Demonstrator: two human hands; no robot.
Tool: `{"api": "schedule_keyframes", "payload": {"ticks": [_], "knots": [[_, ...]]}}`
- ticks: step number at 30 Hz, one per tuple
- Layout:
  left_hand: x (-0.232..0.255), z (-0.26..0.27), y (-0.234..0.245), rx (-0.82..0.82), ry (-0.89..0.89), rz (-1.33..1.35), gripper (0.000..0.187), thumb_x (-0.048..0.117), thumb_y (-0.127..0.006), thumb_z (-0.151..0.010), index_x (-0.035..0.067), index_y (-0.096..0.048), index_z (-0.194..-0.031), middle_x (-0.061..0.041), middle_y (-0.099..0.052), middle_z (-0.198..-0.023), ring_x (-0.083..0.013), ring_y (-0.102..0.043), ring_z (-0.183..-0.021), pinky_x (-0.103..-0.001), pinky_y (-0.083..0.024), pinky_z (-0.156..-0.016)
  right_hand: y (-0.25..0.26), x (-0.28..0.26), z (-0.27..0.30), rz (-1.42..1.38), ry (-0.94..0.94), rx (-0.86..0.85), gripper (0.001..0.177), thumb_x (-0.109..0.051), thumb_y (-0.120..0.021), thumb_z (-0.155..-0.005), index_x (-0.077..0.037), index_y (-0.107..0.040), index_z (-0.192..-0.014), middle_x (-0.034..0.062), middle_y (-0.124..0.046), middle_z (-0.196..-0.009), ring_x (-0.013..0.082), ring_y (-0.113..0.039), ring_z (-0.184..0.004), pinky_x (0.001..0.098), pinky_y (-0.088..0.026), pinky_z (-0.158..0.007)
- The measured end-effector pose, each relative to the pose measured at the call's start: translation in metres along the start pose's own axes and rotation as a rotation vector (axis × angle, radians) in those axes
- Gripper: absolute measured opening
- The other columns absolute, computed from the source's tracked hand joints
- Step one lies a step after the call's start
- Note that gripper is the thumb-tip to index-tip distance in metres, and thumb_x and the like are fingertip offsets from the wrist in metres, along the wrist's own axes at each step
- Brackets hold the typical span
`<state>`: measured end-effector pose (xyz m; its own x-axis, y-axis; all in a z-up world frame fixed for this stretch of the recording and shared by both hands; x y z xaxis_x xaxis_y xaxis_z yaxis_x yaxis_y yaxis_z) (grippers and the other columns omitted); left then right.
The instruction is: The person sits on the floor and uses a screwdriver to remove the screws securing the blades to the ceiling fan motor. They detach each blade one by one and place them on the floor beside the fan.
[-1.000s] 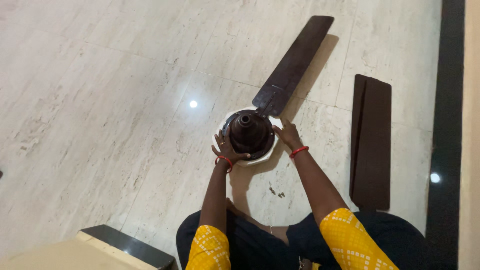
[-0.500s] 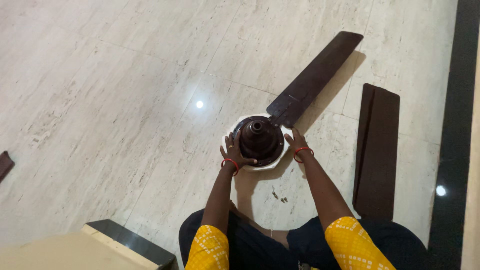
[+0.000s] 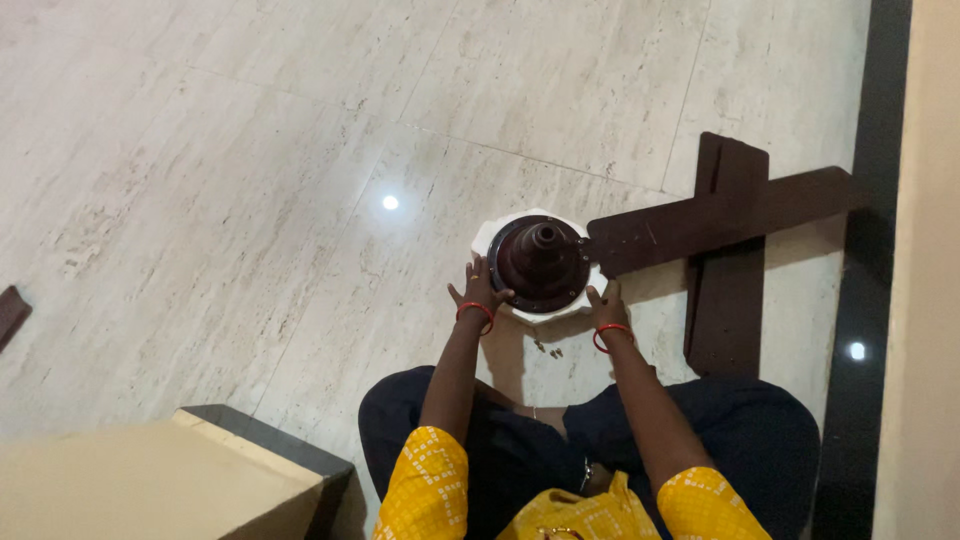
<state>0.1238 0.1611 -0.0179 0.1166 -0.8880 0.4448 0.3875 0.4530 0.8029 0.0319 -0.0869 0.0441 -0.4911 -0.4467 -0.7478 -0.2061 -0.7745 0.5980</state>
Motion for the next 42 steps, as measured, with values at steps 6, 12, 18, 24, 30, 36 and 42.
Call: {"api": "schedule_keyframes", "payload": {"ticks": [6,12,18,24,30,36,42], "knots": [[-0.002,0.022,-0.010,0.010,-0.090,0.172,0.115,0.044,-0.082,-0.081,0.022,-0.007,-0.165,0.004,-0.001,-0.174,-0.0227,-0.024,-0.157,-0.068,-0.016,-0.120,0.005,0.012,0.020,-0.062,0.081,0.051,0.081,-0.055,-0.065,-0.096,-0.013,-0.032,-0.157,0.0270,-0.064,-0.131,0.0422,-0.062,-0.119,0.0477,-0.048,-0.101],[0.006,0.024,-0.010,0.089,-0.219,0.292,0.119,0.031,-0.087,-0.078,0.007,-0.007,-0.162,-0.015,0.001,-0.172,-0.0334,-0.022,-0.156,-0.051,-0.027,-0.122,0.005,0.018,0.020,-0.336,-0.006,-0.178,0.102,-0.034,-0.082,-0.082,-0.015,-0.019,-0.160,0.0182,-0.057,-0.141,0.0276,-0.058,-0.124,0.0394,-0.050,-0.100],[-0.004,0.019,-0.008,0.063,-0.209,0.273,0.120,0.024,-0.093,-0.070,0.001,-0.015,-0.159,-0.028,-0.009,-0.168,-0.0365,-0.025,-0.154,-0.037,-0.030,-0.122,0.004,0.023,0.018,-0.334,0.243,-0.310,0.107,-0.023,-0.089,-0.077,-0.013,-0.021,-0.158,0.0167,-0.055,-0.146,0.0269,-0.053,-0.133,0.0405,-0.050,-0.105],[-0.019,0.003,0.010,0.050,-0.161,0.220,0.114,0.017,-0.093,-0.068,0.004,-0.022,-0.156,-0.027,-0.014,-0.167,-0.0395,-0.024,-0.154,-0.038,-0.028,-0.124,-0.004,0.024,0.017,-0.296,0.235,-0.469,0.120,-0.021,-0.091,-0.072,-0.016,-0.010,-0.160,0.0180,-0.053,-0.142,0.0293,-0.054,-0.128,0.0433,-0.051,-0.102],[-0.012,0.028,0.017,-0.092,0.072,-0.041,0.104,0.034,-0.081,-0.082,0.013,-0.016,-0.161,-0.013,-0.010,-0.171,-0.0313,-0.023,-0.156,-0.053,-0.030,-0.120,-0.005,0.013,0.030,0.110,0.040,-0.453,0.117,-0.015,-0.071,-0.084,-0.015,0.007,-0.171,0.0282,-0.067,-0.124,0.0370,-0.068,-0.111,0.0445,-0.056,-0.093],[0.012,0.086,0.031,-0.115,0.015,-0.271,0.094,0.051,-0.069,-0.091,0.021,-0.016,-0.163,-0.001,-0.012,-0.173,-0.0218,-0.023,-0.157,-0.061,-0.031,-0.117,0.043,-0.005,0.023,0.191,0.281,-0.373,0.058,-0.008,-0.068,-0.085,-0.008,-0.049,-0.140,0.0168,-0.072,-0.118,0.0285,-0.070,-0.109,0.0386,-0.056,-0.093],[0.048,0.096,0.033,0.135,-0.061,-0.167,0.062,0.046,-0.065,-0.097,0.019,-0.043,-0.148,-0.011,-0.052,-0.147,-0.0305,-0.059,-0.125,-0.049,-0.051,-0.099,0.086,-0.008,-0.003,-0.292,0.335,-0.227,0.025,-0.027,-0.063,-0.101,-0.008,-0.068,-0.115,0.0068,-0.077,-0.113,0.0134,-0.071,-0.102,0.0300,-0.055,-0.088]]}}
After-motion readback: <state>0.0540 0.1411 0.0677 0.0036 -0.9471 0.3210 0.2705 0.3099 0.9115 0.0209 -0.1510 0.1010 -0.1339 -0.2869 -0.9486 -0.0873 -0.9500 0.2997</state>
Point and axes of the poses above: each hand's wrist, its own z-axis away from the middle knuckle, its own y-axis out of the back of the hand, x = y × z, the point moved 1 cm from there along -z, towards the middle knuckle
